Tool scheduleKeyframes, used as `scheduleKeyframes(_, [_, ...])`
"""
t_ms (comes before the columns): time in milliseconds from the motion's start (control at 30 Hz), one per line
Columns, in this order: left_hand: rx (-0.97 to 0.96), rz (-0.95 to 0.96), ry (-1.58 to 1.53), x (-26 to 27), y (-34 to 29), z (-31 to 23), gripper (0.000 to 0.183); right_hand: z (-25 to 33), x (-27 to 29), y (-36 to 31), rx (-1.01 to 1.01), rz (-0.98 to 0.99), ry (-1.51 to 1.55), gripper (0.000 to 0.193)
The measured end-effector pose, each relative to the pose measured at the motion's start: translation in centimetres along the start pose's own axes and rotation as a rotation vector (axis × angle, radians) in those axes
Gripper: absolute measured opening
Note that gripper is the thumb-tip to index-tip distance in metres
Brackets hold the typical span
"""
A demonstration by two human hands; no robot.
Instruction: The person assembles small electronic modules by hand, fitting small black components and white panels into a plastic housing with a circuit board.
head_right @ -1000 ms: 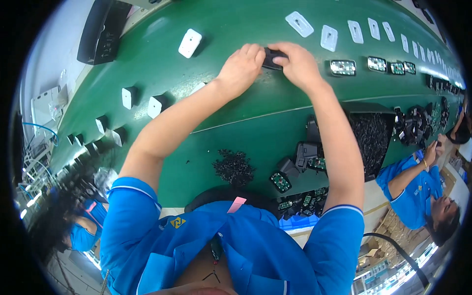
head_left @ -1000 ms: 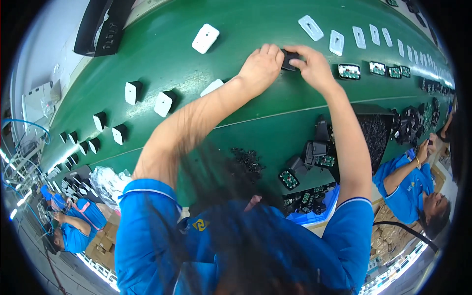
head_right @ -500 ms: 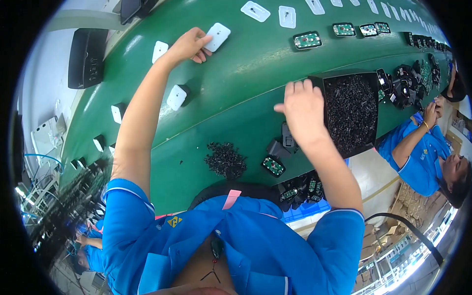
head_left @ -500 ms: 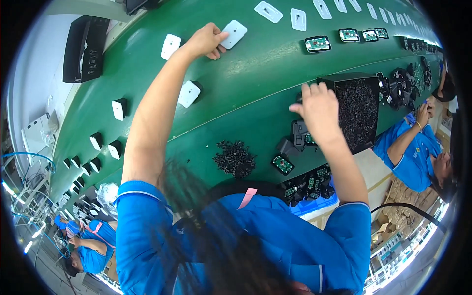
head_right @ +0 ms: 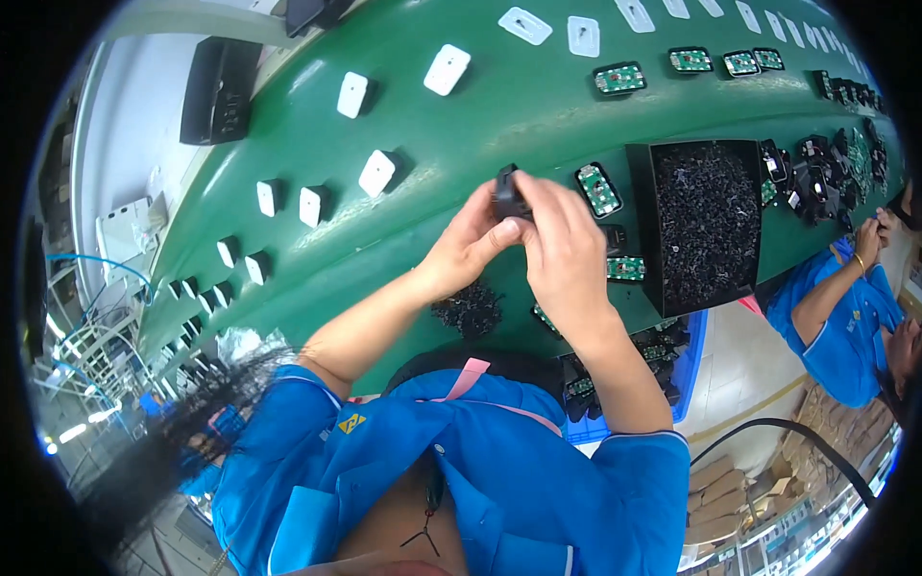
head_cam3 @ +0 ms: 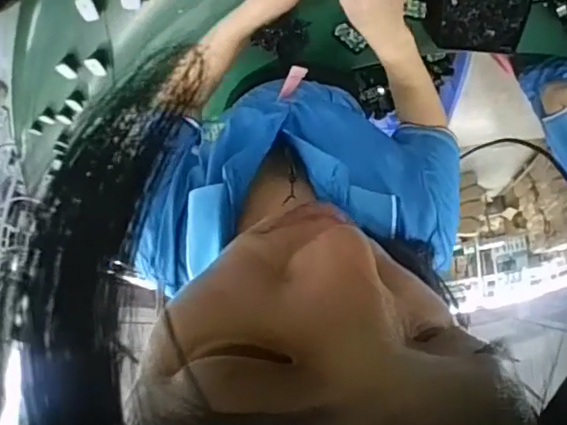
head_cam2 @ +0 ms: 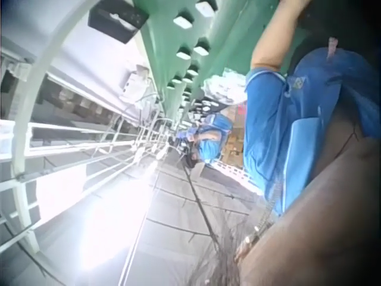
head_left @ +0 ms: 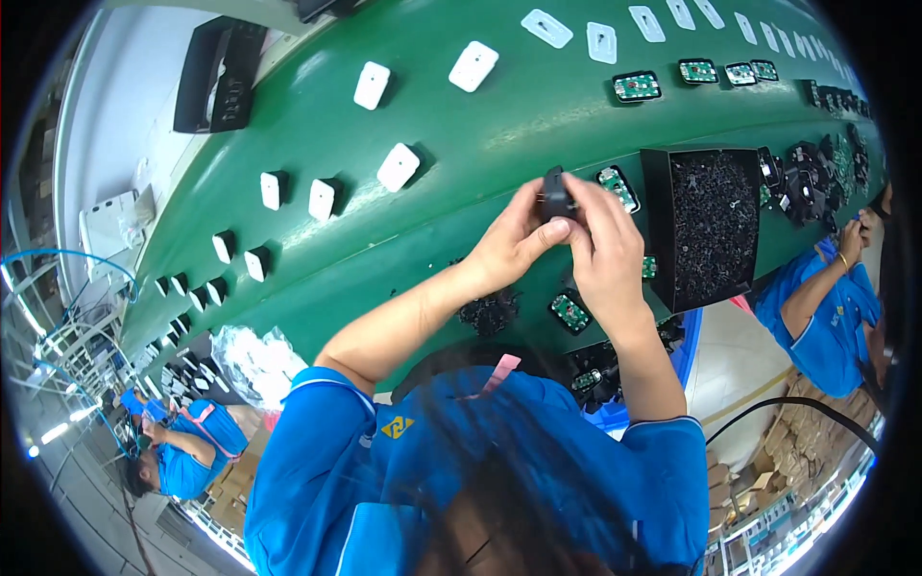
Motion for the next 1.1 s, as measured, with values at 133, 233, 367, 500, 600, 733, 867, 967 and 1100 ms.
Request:
scheduleKeyframes(133, [0.084,-0.044,-0.224,0.0,-2.7,-1.4,0.049,1.0,0.5,-1.3,-0.183,0.107,0.669,0.024])
scheduleKeyframes(233, [0.117,0.059,-0.212,-0.4,-4.0,-2.9,0.056,2.0,1.4,-1.5,-0.16,-0.015,0.515,0.024])
scheduleKeyframes(367, [0.136,0.102,-0.128,-1.4,-5.1,-3.6,0.064,3.8,0.7,-2.5,-0.166,0.003,0.383,0.024])
scheduleKeyframes(500, [0.145,0.071,-0.095,-2.6,-5.7,-3.8,0.063,5.0,0.2,-3.1,0.099,-0.228,0.032,0.016])
scheduleKeyframes(600, [0.108,0.076,-0.136,-2.4,-6.5,-2.9,0.052,6.8,0.9,-3.8,0.099,-0.18,-0.168,0.014])
scheduleKeyframes(733, [-0.309,-0.139,0.654,-3.1,-6.8,-3.6,0.058,7.5,1.6,-4.3,-0.101,-0.084,0.042,0.007])
scheduleKeyframes(867, [-0.291,-0.106,0.934,-3.3,-7.4,-5.5,0.066,7.5,0.5,-5.1,-0.206,-0.156,0.327,0.008])
scheduleKeyframes(967, [-0.267,-0.155,0.793,-3.5,-7.8,-5.5,0.066,8.1,-0.3,-5.5,0.028,-0.294,0.078,0.018])
scheduleKeyframes(1100, [-0.262,-0.18,0.551,-2.6,-8.3,-3.9,0.059,9.4,-0.4,-5.8,0.139,-0.222,-0.158,0.034])
Point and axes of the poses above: each hand's wrist, its own y-axis towards the middle knuckle, its own x-axis out of the back of the hand, z = x × y, the point moved 2 cm from there along y, towards the middle knuckle, and after that the axes turned 8 degrees about z, right-handed, at the moved point
